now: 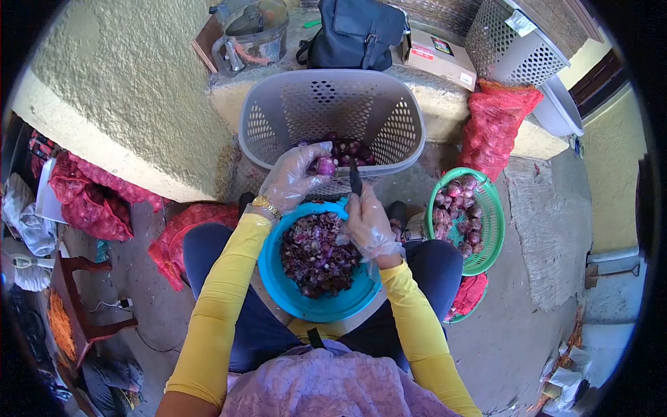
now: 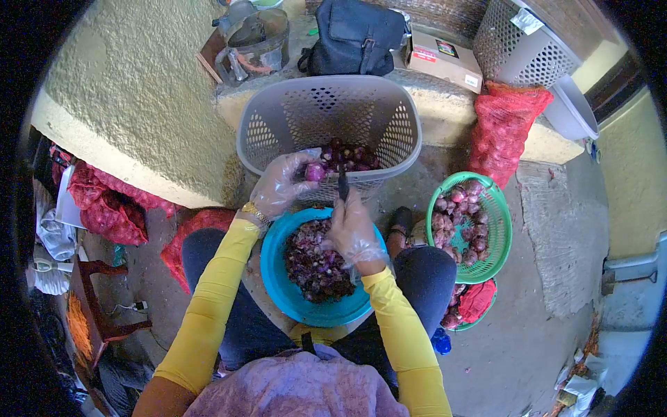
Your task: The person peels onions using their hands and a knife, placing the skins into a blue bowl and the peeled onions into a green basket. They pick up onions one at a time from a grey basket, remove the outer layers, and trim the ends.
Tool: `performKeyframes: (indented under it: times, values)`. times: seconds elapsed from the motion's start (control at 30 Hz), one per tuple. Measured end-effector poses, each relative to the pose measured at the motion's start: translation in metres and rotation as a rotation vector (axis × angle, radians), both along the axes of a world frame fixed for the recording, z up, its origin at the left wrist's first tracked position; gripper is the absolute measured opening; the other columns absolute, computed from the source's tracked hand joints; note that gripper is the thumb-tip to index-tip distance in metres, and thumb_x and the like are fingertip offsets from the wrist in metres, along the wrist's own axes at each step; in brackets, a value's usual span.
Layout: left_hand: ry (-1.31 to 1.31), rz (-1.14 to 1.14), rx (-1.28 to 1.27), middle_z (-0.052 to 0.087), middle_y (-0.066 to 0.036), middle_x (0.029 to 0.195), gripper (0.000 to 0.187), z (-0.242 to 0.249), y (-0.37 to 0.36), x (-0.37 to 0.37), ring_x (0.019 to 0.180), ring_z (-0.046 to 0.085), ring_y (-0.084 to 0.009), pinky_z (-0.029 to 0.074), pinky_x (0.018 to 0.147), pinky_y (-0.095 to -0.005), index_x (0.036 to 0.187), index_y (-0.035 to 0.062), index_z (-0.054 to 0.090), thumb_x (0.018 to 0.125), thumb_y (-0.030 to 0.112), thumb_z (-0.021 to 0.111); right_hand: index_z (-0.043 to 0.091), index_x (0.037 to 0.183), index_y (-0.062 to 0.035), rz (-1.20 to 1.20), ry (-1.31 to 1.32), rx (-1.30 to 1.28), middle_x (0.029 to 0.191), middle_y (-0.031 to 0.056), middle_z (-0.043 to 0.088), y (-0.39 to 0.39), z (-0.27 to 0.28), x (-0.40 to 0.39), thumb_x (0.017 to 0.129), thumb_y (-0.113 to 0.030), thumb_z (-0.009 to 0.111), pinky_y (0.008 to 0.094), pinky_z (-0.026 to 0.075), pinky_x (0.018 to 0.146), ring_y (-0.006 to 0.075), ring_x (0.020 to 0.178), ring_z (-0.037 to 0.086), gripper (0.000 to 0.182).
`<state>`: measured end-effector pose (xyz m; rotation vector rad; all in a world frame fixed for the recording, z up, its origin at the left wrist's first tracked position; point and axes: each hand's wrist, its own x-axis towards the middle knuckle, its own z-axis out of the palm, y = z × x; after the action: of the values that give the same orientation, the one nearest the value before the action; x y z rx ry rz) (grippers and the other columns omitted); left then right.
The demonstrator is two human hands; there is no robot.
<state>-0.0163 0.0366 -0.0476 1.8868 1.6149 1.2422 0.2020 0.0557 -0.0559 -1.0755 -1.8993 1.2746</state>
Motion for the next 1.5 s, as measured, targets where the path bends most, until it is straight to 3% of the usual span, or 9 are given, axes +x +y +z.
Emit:
performKeyframes:
  times: [0.13,0.2,0.43,0.5,0.73,1.0,1.33,1.43,1.5]
  values:
    - [0.02,-0.001,-0.079,0.067,-0.019,0.131,0.048,0.007,-0.003,-0.001,0.121,0.064,-0.0349,0.048,0.107,-0.0422,0.123,0.0011,0.063,0.081,0.013,0.083,0.053,0.124,0.0,-0.041,-0.187,0.182,0.073,0.0121,0.055,-0.005,-0.016,-0.002,0.105,-0.005,0.051,0.0398,0.046,0.06,0.0234,0.062,0.055,0.02]
    - [-0.019,-0.046,-0.036,0.067,-0.017,0.132,0.045,0.006,-0.003,-0.002,0.122,0.063,-0.0351,0.048,0.107,-0.0429,0.123,0.0031,0.064,0.08,0.003,0.079,0.054,0.122,0.0004,-0.02,-0.218,0.229,0.073,0.0164,0.056,-0.006,-0.016,-0.002,0.103,-0.004,0.053,0.043,0.045,0.06,0.0306,0.062,0.055,0.02]
    - [-0.007,-0.102,-0.034,0.068,-0.015,0.132,0.048,0.002,0.0,-0.005,0.125,0.062,-0.0334,0.047,0.109,-0.0427,0.127,0.0031,0.063,0.081,0.002,0.078,0.054,0.118,0.0025,-0.006,-0.246,0.253,0.072,0.0198,0.057,-0.01,-0.003,-0.009,0.102,-0.006,0.056,0.0451,0.045,0.059,0.0357,0.063,0.058,0.019]
    - [0.046,-0.103,-0.055,0.067,-0.015,0.136,0.045,0.001,-0.002,-0.006,0.129,0.06,-0.0339,0.044,0.113,-0.0428,0.126,0.0027,0.064,0.084,0.009,0.078,0.052,0.12,0.0121,0.049,-0.248,0.268,0.074,0.0325,0.062,-0.01,0.004,-0.009,0.101,-0.008,0.053,0.0542,0.048,0.06,0.0496,0.07,0.064,0.028]
    - [-0.029,-0.118,-0.023,0.066,-0.015,0.134,0.049,-0.008,0.0,-0.006,0.126,0.062,-0.0324,0.046,0.11,-0.0409,0.13,0.0041,0.062,0.084,0.004,0.077,0.05,0.116,0.0142,0.043,-0.363,0.275,0.075,0.0321,0.063,-0.01,0.004,-0.018,0.098,-0.005,0.053,0.0543,0.05,0.061,0.0486,0.071,0.065,0.027]
    - [-0.081,-0.131,-0.013,0.066,-0.014,0.133,0.052,-0.012,0.001,-0.005,0.126,0.062,-0.0315,0.046,0.11,-0.0404,0.131,0.0041,0.062,0.082,0.004,0.079,0.032,0.142,0.0233,0.078,-0.436,0.176,0.087,0.0362,0.067,-0.014,0.01,-0.03,0.088,0.003,0.056,0.0533,0.055,0.068,0.0484,0.082,0.069,0.063]
    - [-0.029,-0.118,-0.086,0.067,-0.013,0.13,0.055,-0.002,-0.005,-0.004,0.121,0.063,-0.0295,0.048,0.106,-0.0392,0.131,0.0056,0.062,0.08,0.004,0.081,0.026,0.145,0.0247,0.124,-0.449,0.139,0.093,0.0366,0.068,-0.019,0.003,-0.033,0.086,0.004,0.056,0.0516,0.056,0.071,0.0472,0.087,0.07,0.069]
    - [0.051,-0.1,0.009,0.068,-0.012,0.128,0.053,0.0,-0.004,-0.003,0.118,0.064,-0.0264,0.049,0.104,-0.0373,0.129,0.0046,0.062,0.08,0.002,0.081,0.022,0.146,0.0256,0.116,-0.438,0.137,0.094,0.0378,0.067,-0.022,0.001,-0.033,0.088,0.003,0.056,0.0507,0.056,0.073,0.047,0.088,0.07,0.071]
    - [-0.098,-0.123,-0.078,0.068,-0.012,0.124,0.05,0.001,-0.005,-0.002,0.116,0.064,-0.0246,0.049,0.104,-0.0363,0.126,0.003,0.063,0.079,0.002,0.081,0.035,0.14,0.0227,0.032,-0.313,0.275,0.077,0.0321,0.063,-0.026,-0.009,-0.033,0.097,-0.004,0.053,0.0515,0.05,0.064,0.0461,0.074,0.066,0.054]
